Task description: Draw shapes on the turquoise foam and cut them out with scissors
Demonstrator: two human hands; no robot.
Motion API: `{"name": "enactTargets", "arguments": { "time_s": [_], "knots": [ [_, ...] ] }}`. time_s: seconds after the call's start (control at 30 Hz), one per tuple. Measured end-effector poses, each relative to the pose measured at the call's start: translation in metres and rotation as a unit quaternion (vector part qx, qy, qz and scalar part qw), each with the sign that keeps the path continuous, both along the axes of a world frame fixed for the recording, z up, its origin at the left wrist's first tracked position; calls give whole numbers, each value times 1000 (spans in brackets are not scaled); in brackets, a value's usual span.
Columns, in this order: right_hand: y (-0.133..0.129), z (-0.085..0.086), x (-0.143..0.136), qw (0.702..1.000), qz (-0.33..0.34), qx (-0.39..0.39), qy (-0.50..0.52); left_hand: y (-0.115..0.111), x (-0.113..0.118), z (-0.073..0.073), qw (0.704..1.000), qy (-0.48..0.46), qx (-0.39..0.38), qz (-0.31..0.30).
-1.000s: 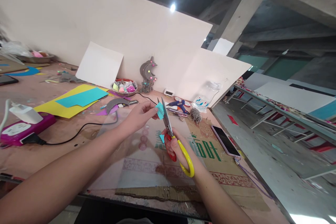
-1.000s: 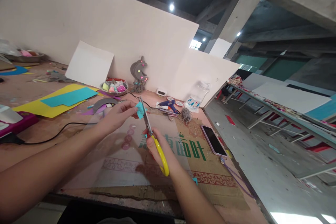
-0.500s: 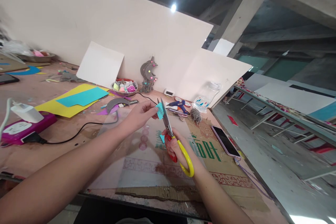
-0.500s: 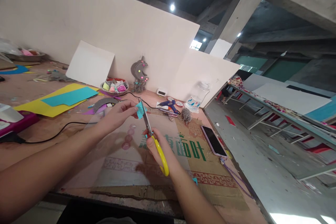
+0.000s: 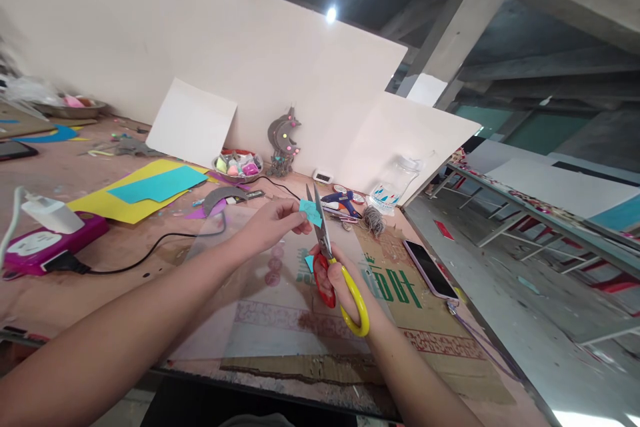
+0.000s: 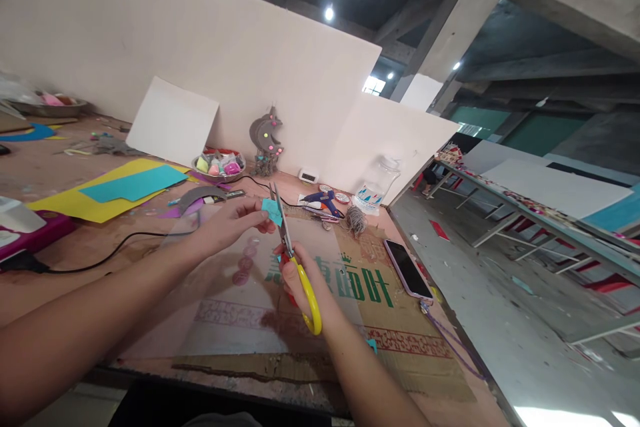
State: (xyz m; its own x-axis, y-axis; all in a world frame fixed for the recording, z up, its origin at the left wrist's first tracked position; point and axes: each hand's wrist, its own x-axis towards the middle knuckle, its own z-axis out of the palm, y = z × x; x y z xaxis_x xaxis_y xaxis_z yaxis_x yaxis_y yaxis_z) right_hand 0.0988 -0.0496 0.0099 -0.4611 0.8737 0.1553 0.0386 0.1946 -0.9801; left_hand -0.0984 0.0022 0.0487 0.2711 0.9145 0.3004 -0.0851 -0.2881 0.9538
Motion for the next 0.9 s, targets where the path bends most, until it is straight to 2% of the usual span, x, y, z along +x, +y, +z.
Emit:
{"name": "enactTargets", "arguments": {
  "time_s": [0.13,0.3,0.47,0.7,0.9],
  "knots": [
    [-1,2,-1,1000,3,-11,3,3,-2,-2,1000,9,7,-10],
    [-1,1,2,1000,20,-19,-2,9,-3,-9,999,-37,18,27],
    [-1,0,2,1000,16,-22,9,9,-3,-12,998,-13,35,47],
    [-2,3,-1,1000,1,-12,5,2,0,-8,999,16,31,29],
    [-2,5,2,1000,13,-27,7,6,-3,-9,999,18,33,29]
  ]
}}
